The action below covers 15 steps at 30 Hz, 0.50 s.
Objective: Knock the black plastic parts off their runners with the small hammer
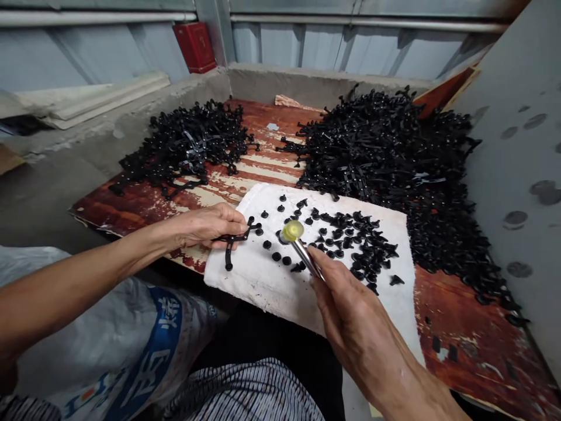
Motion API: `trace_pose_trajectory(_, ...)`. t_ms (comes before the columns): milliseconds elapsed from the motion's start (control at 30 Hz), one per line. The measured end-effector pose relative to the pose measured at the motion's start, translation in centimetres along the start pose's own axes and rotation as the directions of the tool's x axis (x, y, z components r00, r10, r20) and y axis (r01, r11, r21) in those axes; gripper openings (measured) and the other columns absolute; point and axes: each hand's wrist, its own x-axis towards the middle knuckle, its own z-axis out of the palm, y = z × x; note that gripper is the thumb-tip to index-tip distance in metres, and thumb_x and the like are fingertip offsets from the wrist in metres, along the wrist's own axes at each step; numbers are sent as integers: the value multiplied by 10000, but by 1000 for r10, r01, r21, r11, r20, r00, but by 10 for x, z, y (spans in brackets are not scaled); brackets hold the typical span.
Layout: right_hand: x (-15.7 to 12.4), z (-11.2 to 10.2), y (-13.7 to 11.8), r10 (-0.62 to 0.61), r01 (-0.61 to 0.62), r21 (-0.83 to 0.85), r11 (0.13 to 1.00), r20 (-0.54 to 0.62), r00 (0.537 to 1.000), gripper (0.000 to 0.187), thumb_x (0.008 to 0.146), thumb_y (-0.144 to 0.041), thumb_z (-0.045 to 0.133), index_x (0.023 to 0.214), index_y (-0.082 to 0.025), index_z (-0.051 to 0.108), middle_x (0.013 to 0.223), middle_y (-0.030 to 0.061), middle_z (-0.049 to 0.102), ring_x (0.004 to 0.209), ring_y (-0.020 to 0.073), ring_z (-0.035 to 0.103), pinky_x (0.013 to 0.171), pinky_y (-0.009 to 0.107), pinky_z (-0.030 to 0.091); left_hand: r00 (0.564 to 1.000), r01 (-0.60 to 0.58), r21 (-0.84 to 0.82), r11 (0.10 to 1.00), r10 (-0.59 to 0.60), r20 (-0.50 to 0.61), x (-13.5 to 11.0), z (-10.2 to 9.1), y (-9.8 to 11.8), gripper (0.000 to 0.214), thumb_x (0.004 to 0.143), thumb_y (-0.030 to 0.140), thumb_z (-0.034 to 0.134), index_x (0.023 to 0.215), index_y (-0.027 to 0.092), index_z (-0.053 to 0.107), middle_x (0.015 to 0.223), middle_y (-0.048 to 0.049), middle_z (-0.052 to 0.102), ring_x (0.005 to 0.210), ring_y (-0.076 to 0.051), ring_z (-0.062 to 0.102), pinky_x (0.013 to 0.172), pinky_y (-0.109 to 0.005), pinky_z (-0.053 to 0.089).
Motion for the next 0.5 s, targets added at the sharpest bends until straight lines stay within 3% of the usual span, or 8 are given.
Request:
trace_pose_trajectory(100, 19, 9, 0, -83, 83, -15, 996, -24, 996, 445, 939, -145, 449, 1379, -166, 509, 1197, 148, 703, 1068, 253, 693, 895, 398, 588, 999, -11, 89, 996, 7, 39, 2, -1, 1, 329, 837, 200, 564, 513, 166, 517, 310, 38, 376, 250, -38, 237, 303, -178, 130)
trace_pose_trajectory(200, 31, 15, 0, -111, 111, -32, 993, 9, 994, 478, 937, -140, 441, 1408, -201, 488, 1152, 120, 716, 1042, 244, 698, 889, 399, 592, 999, -24, 72, 997, 20, 50, 6, -3, -3, 315, 831, 196, 559, 521, 174, 511, 318, 42, 371, 251, -41, 252, 304, -181, 152)
trace_pose_trajectory(300, 36, 17, -4, -126, 127, -22, 992, 44, 991, 527, 938, -130, 425, 1458, -218, 428, 1057, 104, 720, 970, 227, 708, 825, 365, 609, 999, -26, 53, 998, 23, 45, 8, -4, -5, 286, 809, 193, 578, 532, 174, 510, 347, 33, 413, 260, -49, 298, 299, -179, 167)
trace_pose_trajectory(400, 39, 18, -9, -137, 137, -13, 990, -22, 990, 612, 928, -94, 427, 1515, -243, 336, 1010, 92, 700, 932, 219, 700, 767, 330, 608, 999, 11, 73, 997, -14, 43, 7, -4, -2, 283, 809, 198, 568, 534, 174, 506, 334, 31, 413, 255, -49, 282, 291, -176, 154)
trace_pose_trajectory(500, 43, 22, -9, -154, 152, -70, 986, -17, 988, 616, 918, -74, 415, 1509, -237, 358, 965, 97, 694, 907, 235, 698, 751, 352, 608, 999, 29, 106, 994, -33, 34, 7, -4, 0, 282, 803, 211, 567, 531, 176, 501, 324, 33, 399, 248, -49, 256, 286, -180, 139)
